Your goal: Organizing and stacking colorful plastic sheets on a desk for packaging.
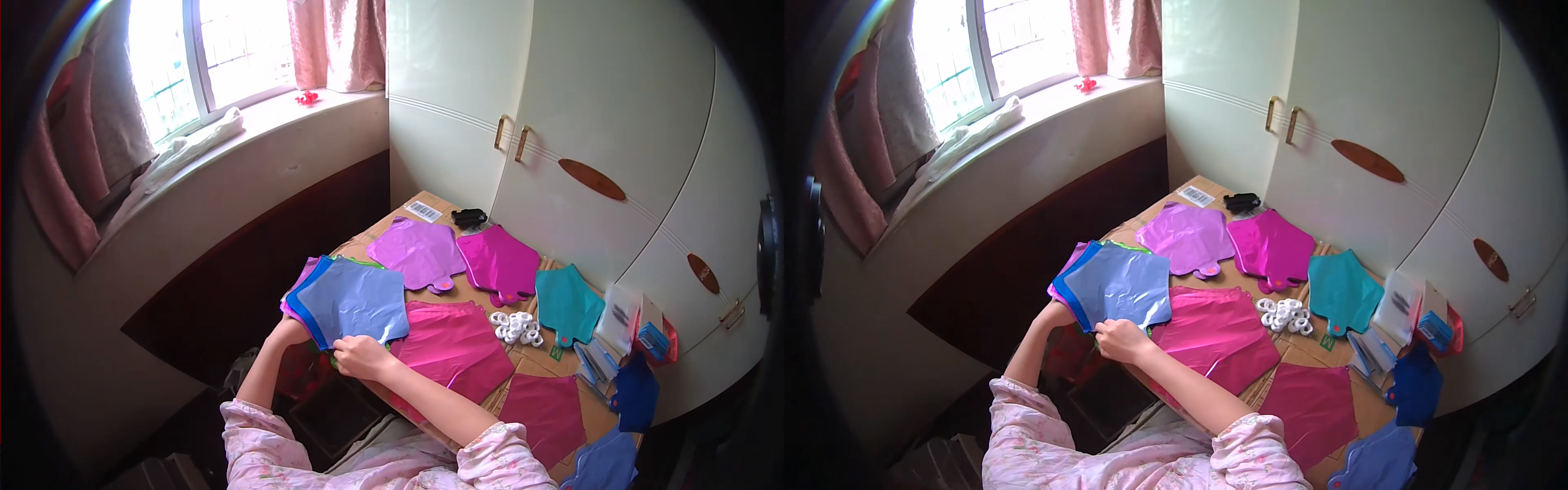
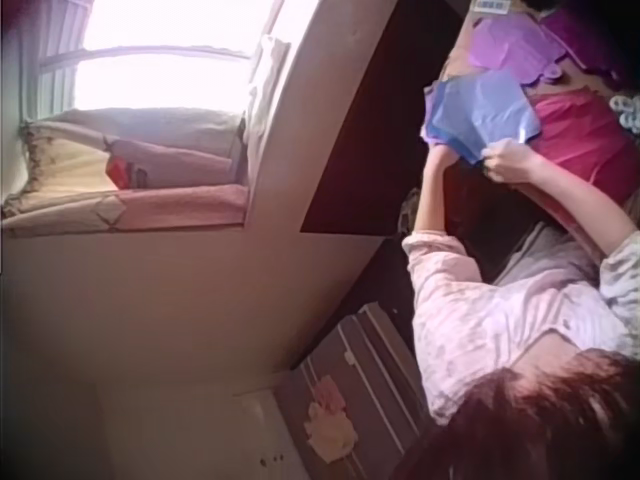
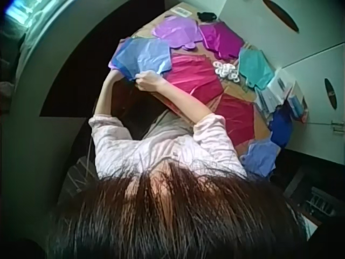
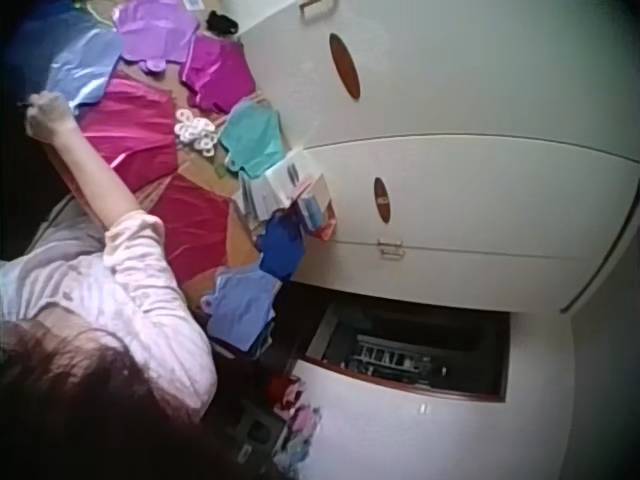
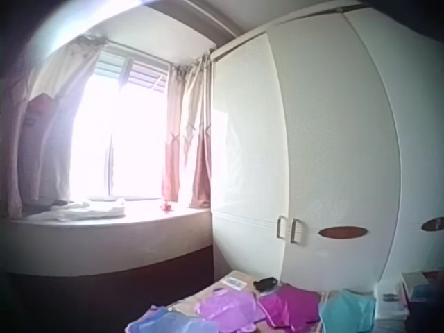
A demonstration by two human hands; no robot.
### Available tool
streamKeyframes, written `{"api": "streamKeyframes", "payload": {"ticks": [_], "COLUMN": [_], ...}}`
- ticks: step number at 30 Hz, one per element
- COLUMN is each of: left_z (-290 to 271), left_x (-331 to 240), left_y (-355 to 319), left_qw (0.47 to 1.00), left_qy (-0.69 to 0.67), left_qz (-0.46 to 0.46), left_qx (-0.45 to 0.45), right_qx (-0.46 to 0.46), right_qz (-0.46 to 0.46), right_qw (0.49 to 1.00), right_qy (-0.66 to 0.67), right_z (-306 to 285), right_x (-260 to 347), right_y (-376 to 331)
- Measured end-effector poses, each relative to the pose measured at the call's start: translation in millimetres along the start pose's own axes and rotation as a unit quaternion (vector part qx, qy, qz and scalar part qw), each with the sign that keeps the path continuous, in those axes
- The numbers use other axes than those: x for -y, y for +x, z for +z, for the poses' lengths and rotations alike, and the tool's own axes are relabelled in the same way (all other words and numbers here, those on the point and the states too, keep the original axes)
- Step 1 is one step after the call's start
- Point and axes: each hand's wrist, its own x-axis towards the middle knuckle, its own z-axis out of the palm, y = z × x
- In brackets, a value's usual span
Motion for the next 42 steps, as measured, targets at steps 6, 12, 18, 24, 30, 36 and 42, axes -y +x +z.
{"api": "streamKeyframes", "payload": {"ticks": [6, 12, 18, 24, 30, 36, 42], "left_z": [10.5, -3.9, 20.4, 28.2, 32.3, 27.5, 27.4], "left_x": [22.6, -16.1, -17.1, -62.4, -42.6, -24.6, -25.2], "left_y": [-5.4, -29.6, -68.4, -81.2, -63.3, -47.2, -44.9], "left_qw": [0.995, 0.992, 0.953, 0.946, 0.972, 0.955, 0.965], "left_qy": [0.094, 0.089, 0.099, 0.097, 0.167, 0.264, 0.218], "left_qz": [0.032, -0.003, -0.002, 0.133, -0.004, -0.098, -0.147], "left_qx": [-0.027, -0.086, -0.288, -0.278, -0.163, -0.097, -0.013], "right_qx": [0.037, 0.047, -0.020, -0.030, -0.050, -0.078, -0.326], "right_qz": [0.035, 0.123, 0.260, 0.320, 0.345, 0.456, 0.517], "right_qw": [0.998, 0.986, 0.925, 0.892, 0.855, 0.734, 0.475], "right_qy": [0.036, 0.104, 0.277, 0.318, 0.385, 0.497, 0.633], "right_z": [1.7, 21.6, 8.8, 12.1, 13.9, 1.7, -31.5], "right_x": [8.0, -6.1, -7.0, -11.4, -15.1, -23.8, -96.1], "right_y": [1.5, -11.8, -9.0, -11.0, -12.2, -9.2, -11.5]}}
